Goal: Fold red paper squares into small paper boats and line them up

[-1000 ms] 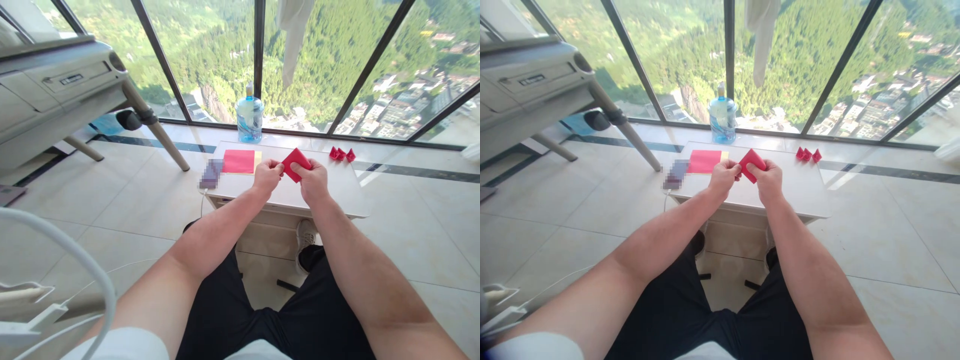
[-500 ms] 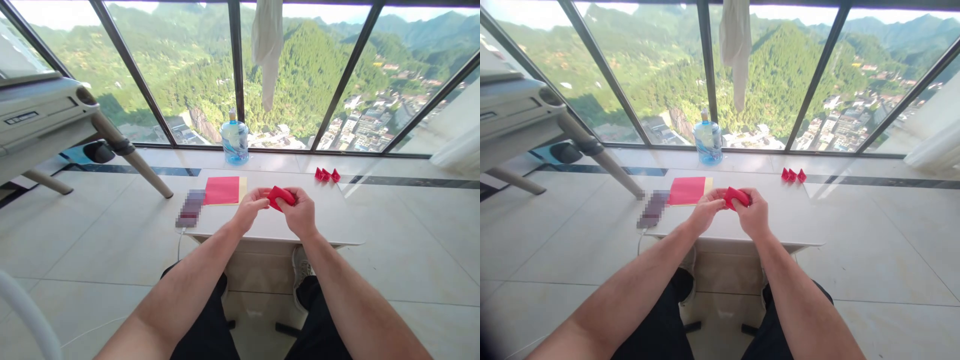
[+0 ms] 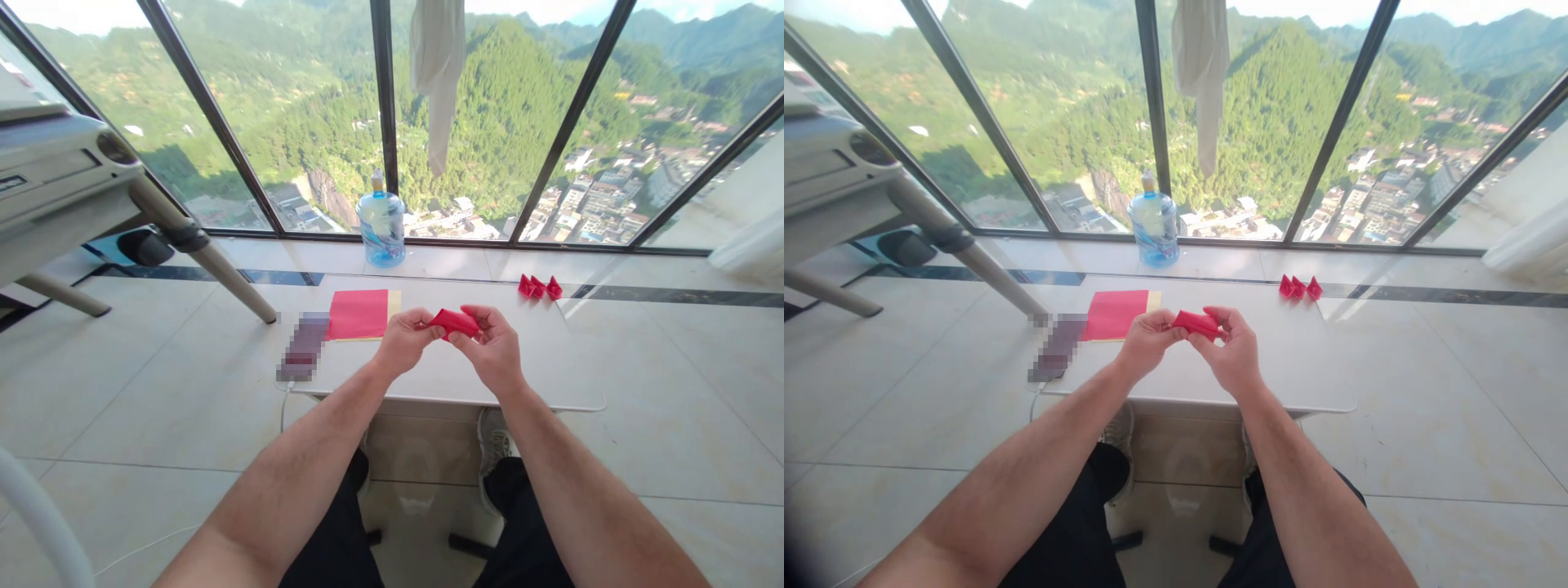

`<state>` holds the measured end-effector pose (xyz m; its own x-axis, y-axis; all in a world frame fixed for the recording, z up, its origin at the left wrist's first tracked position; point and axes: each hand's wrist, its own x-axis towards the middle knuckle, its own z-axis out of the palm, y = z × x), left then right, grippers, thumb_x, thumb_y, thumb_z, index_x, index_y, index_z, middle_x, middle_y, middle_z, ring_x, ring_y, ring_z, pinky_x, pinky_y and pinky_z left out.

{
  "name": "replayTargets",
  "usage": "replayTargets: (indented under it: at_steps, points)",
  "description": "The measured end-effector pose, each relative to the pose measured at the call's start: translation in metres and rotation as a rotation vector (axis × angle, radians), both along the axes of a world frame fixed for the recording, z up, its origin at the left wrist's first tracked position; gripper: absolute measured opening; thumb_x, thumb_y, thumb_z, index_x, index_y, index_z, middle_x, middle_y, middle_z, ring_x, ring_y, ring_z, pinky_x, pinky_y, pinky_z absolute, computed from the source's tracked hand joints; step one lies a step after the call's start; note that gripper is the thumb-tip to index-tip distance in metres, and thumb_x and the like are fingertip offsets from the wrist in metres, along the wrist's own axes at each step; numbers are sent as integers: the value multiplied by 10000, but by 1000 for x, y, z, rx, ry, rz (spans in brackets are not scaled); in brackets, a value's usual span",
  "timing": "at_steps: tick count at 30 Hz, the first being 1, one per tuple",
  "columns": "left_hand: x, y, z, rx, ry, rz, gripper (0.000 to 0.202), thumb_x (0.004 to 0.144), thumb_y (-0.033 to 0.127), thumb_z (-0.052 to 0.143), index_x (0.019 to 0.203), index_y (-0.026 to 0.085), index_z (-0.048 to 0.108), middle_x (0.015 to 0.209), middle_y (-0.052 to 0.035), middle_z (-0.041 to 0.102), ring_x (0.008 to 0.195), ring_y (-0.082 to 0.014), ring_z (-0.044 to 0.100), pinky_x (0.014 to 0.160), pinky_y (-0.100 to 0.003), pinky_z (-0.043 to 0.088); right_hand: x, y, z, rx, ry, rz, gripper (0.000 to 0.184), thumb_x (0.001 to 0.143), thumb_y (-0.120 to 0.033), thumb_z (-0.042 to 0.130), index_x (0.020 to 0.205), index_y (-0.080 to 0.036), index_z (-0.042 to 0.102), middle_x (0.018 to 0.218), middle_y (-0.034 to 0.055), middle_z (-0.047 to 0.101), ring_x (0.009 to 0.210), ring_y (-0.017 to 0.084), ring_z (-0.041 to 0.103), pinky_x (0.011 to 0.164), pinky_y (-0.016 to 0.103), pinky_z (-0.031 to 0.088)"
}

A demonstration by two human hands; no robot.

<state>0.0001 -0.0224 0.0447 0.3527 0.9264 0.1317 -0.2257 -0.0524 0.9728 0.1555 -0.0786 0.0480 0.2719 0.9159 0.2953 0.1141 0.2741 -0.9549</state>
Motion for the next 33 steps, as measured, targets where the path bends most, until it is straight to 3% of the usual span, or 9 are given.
replayTargets:
  at_steps: [3, 9, 14, 21, 25, 29, 33]
  points:
    - [-11, -1, 6, 215, 103, 99, 248, 715, 382, 827, 676, 187, 678, 703, -6, 639, 694, -145, 556, 686, -295, 446, 1, -2, 1, 35, 37, 48, 491, 684, -368, 847, 1117, -250, 645, 1058, 60, 723, 1008, 238, 690, 885, 429, 587]
    - [-32, -3, 19, 857, 399, 186, 107, 881, 293, 663, 804, 256, 727, 828, -65, 704, 847, -212, 585, 790, -381, 481, 5, -4, 0, 77, -111, 57, 329, 767, -353, 783, 1073, -262, 702, 1085, 57, 724, 1030, 236, 678, 896, 442, 587]
    - [-33, -4, 19, 1057, 518, 144, 156, 926, 238, 576, 865, 260, 717, 859, -69, 719, 854, -209, 588, 804, -379, 486, 6, -6, 2, 172, -297, 26, 289, 797, -318, 751, 1080, -298, 702, 1156, 65, 697, 1057, 242, 663, 839, 421, 593]
    - [-29, -6, 19, 949, 474, 135, 151, 916, 252, 595, 829, 255, 718, 831, -64, 716, 842, -206, 596, 777, -363, 490, 8, -9, 7, 205, -419, -26, 57, 825, -297, 724, 881, -293, 714, 1021, 54, 715, 964, 234, 680, 866, 424, 568]
    - [-28, -7, 17, 723, 431, 104, 155, 870, 298, 672, 737, 223, 695, 749, -51, 681, 771, -190, 591, 710, -330, 476, 5, -10, 7, 156, -325, 37, 115, 793, -323, 759, 878, -268, 705, 1009, 58, 719, 918, 228, 675, 795, 387, 570]
    - [-26, -8, 14, 451, 425, 47, 251, 800, 368, 739, 656, 181, 653, 703, -37, 646, 695, -164, 567, 626, -287, 436, 4, -10, 6, 9, -218, 94, 156, 773, -351, 776, 850, -230, 714, 874, 37, 731, 805, 202, 659, 758, 360, 545]
    - [-21, -13, 14, 303, 412, -5, 254, 757, 357, 753, 649, 159, 638, 673, -12, 622, 669, -140, 530, 621, -265, 407, 3, -10, 3, -118, -122, 139, 223, 773, -397, 766, 861, -197, 725, 780, 22, 712, 699, 169, 613, 659, 315, 504]
